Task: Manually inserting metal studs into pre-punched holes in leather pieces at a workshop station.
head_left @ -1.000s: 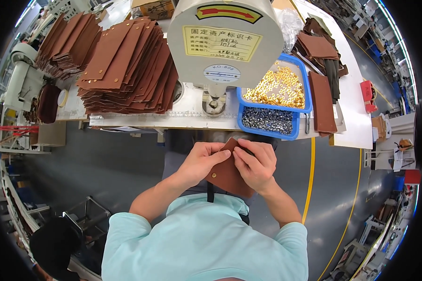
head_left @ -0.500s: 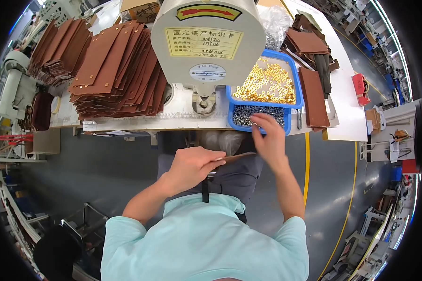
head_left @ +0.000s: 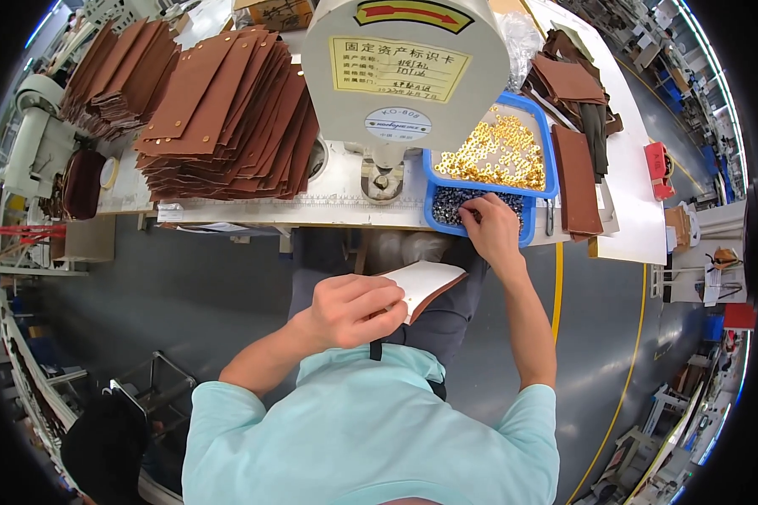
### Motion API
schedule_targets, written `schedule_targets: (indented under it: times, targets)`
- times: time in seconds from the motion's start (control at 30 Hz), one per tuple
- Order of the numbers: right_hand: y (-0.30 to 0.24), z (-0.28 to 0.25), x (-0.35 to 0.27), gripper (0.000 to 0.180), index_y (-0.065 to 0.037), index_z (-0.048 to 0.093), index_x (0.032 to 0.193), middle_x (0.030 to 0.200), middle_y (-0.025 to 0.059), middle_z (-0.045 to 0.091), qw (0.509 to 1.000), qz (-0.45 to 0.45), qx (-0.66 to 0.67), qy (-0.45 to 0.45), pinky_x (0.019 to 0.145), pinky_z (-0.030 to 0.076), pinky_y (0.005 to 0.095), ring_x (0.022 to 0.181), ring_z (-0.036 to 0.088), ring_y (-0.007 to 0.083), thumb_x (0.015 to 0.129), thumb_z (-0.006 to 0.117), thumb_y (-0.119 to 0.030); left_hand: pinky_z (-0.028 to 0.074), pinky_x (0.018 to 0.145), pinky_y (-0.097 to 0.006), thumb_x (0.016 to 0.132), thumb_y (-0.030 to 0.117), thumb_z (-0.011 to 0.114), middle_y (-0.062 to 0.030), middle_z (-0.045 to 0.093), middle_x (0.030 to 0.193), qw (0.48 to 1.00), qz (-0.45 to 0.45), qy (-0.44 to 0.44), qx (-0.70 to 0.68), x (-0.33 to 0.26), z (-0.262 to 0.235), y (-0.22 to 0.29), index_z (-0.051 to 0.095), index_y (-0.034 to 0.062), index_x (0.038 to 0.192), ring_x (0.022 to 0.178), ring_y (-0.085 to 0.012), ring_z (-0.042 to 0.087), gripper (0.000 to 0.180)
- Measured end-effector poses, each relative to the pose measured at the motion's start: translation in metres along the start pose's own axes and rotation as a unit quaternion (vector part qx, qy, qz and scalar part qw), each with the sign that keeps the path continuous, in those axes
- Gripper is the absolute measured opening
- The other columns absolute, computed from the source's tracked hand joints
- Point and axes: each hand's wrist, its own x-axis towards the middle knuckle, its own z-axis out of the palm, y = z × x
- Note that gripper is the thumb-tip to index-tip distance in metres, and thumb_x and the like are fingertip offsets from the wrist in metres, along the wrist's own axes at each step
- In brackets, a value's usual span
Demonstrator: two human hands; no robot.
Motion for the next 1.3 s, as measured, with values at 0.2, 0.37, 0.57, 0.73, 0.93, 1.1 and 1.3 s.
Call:
schedule_targets:
  times: [0.2, 0.37, 0.57, 0.73, 0.93, 1.1, 1.3]
  targets:
    - [-0.017, -0.007, -0.01, 0.007, -0.005, 0.076, 0.092, 0.086, 0.0105, 0.071, 0.995, -0.029, 0.032, 0.086, 0.069, 0.053, 0.0394, 0.076, 0.068, 0.0283, 0.087, 0.074, -0.011, 0.056, 0.058, -0.025, 0.072, 0.006, 0.076, -0.0047, 0.069, 0.088, 0.999, 0.024, 0.021, -0.024, 0.001, 0.001, 0.0, 0.066, 0.0087, 0.086, 0.077, -0.0189, 0.072, 0.018]
    - [-0.099, -0.071, -0.041, 0.008, 0.002, 0.075, 0.096, 0.094, 0.0081, 0.075, 0.917, 0.059, 0.364, -0.149, 0.076, 0.055, 0.0269, 0.085, 0.069, 0.0132, 0.09, 0.071, -0.001, 0.054, 0.055, -0.025, 0.071, 0.005, 0.077, -0.0011, 0.065, 0.082, 0.999, 0.021, 0.032, -0.029, 0.003, 0.001, 0.003, 0.07, 0.0081, 0.088, 0.07, -0.0149, 0.068, 0.019]
    - [-0.108, -0.077, -0.055, 0.01, 0.001, 0.076, 0.101, 0.098, 0.0124, 0.073, 0.847, 0.042, 0.462, -0.258, 0.07, 0.06, 0.0293, 0.084, 0.07, 0.0162, 0.094, 0.072, -0.004, 0.056, 0.056, -0.027, 0.07, 0.005, 0.076, -0.0035, 0.064, 0.082, 0.997, 0.049, 0.04, -0.033, 0.001, 0.008, 0.004, 0.073, 0.0017, 0.094, 0.069, -0.0173, 0.067, 0.024]
    - [-0.107, -0.075, -0.06, 0.01, 0.0, 0.077, 0.101, 0.099, 0.0116, 0.074, 0.835, 0.046, 0.476, -0.27, 0.072, 0.06, 0.0304, 0.089, 0.069, 0.0176, 0.093, 0.071, -0.003, 0.058, 0.057, -0.029, 0.068, 0.003, 0.075, -0.0074, 0.064, 0.085, 0.998, 0.047, 0.035, -0.021, -0.003, 0.004, 0.005, 0.072, -0.003, 0.091, 0.07, -0.0194, 0.067, 0.024]
    - [-0.108, -0.077, -0.06, 0.009, -0.002, 0.077, 0.098, 0.098, 0.0087, 0.077, 0.841, 0.02, 0.476, -0.255, 0.079, 0.055, 0.0327, 0.09, 0.069, 0.0193, 0.09, 0.074, -0.005, 0.058, 0.056, -0.027, 0.063, 0.0, 0.078, -0.0101, 0.062, 0.092, 0.999, 0.023, 0.008, -0.026, -0.003, -0.004, 0.008, 0.073, -0.0035, 0.093, 0.067, -0.0194, 0.065, 0.03]
    - [-0.107, -0.078, -0.061, 0.01, -0.003, 0.077, 0.094, 0.099, 0.0083, 0.077, 0.865, -0.023, 0.446, -0.229, 0.08, 0.053, 0.0334, 0.086, 0.071, 0.0209, 0.085, 0.077, -0.006, 0.058, 0.055, -0.028, 0.065, 0.0, 0.074, -0.0126, 0.064, 0.096, 0.999, 0.019, 0.029, -0.021, -0.003, 0.0, 0.009, 0.071, -0.0059, 0.089, 0.066, -0.0194, 0.066, 0.025]
    - [-0.109, -0.079, -0.055, 0.021, -0.005, 0.077, 0.095, 0.094, 0.0086, 0.078, 0.888, -0.147, 0.402, -0.167, 0.082, 0.047, 0.0318, 0.082, 0.071, 0.02, 0.075, 0.085, -0.004, 0.056, 0.056, -0.029, 0.068, 0.001, 0.083, -0.0183, 0.067, 0.104, 1.0, -0.026, -0.01, -0.011, -0.008, -0.001, 0.012, 0.07, -0.0066, 0.094, 0.066, -0.0214, 0.067, 0.03]
